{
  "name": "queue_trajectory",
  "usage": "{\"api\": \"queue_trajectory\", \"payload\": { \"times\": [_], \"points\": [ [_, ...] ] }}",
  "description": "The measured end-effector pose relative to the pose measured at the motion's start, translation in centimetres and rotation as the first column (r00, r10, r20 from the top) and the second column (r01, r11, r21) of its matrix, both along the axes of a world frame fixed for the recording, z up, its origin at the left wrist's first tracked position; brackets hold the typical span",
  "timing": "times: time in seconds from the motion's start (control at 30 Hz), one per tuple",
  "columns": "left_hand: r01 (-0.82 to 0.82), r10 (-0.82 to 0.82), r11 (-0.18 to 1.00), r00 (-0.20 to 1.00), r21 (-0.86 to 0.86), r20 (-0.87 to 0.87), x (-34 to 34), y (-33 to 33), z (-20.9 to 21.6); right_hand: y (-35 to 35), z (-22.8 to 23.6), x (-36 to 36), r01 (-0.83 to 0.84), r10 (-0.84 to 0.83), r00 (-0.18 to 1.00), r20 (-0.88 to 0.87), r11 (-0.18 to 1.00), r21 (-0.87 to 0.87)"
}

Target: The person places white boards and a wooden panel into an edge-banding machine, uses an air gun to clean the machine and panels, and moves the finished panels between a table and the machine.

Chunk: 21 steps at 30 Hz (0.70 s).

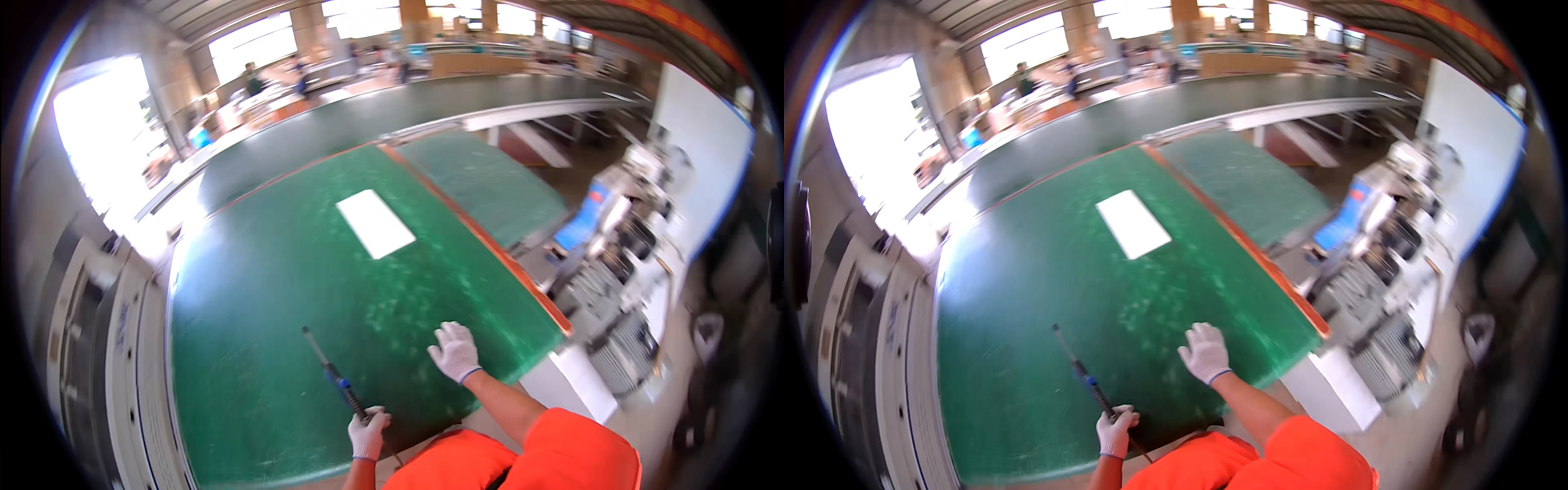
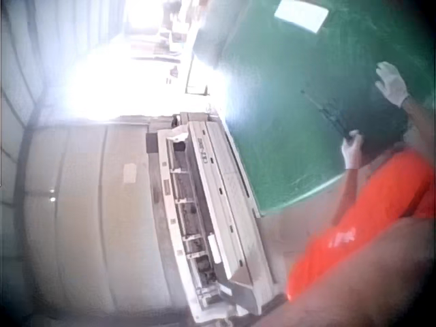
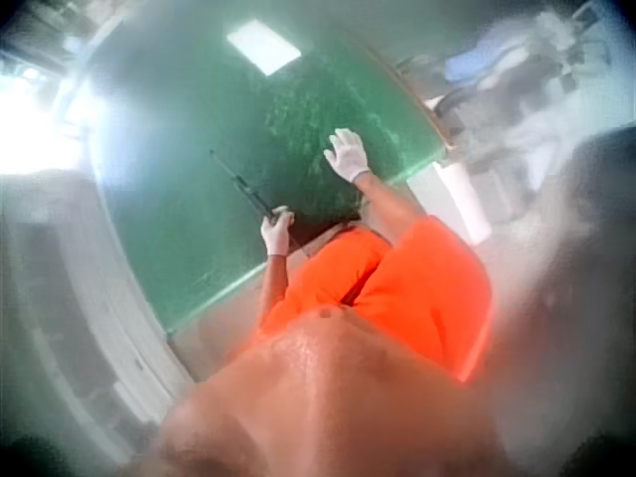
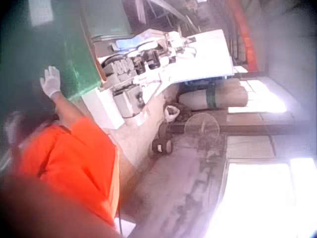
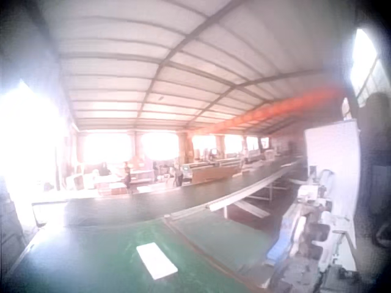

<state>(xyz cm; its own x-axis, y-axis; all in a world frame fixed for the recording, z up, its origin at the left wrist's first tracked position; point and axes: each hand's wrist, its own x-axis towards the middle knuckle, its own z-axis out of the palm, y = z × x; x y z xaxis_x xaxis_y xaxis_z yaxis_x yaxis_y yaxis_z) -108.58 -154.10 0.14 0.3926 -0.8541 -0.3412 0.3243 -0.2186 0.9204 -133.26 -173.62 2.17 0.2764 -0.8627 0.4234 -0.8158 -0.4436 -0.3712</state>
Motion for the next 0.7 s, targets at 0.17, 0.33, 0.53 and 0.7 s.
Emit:
{"api": "queue_trajectory", "payload": {
  "times": [0.17, 0.33, 0.53, 0.7],
  "points": [
    [0.008, -0.003, 0.995, 0.999, -0.103, 0.053, 2.9, 3.3, 0.9, 5.6, -1.2, 1.7, 0.047, -0.047, 0.999, -0.013, 0.998, -0.045],
    [0.005, 0.007, 0.987, 0.997, -0.163, 0.072, 4.1, 4.2, 0.8, 9.0, -1.4, 1.5, 0.031, -0.032, 0.999, -0.039, 0.999, -0.022],
    [-0.078, 0.097, 0.991, 0.976, -0.105, 0.193, 5.9, 5.1, 0.2, 6.0, -1.4, 3.4, -0.11, 0.11, 0.993, 0.031, 0.994, -0.011],
    [-0.272, 0.29, 0.956, 0.937, -0.113, 0.193, 5.4, 3.4, 0.3, 1.5, -1.4, 3.2, -0.215, 0.215, 0.976, 0.026, 0.976, 0.04]
  ]
}}
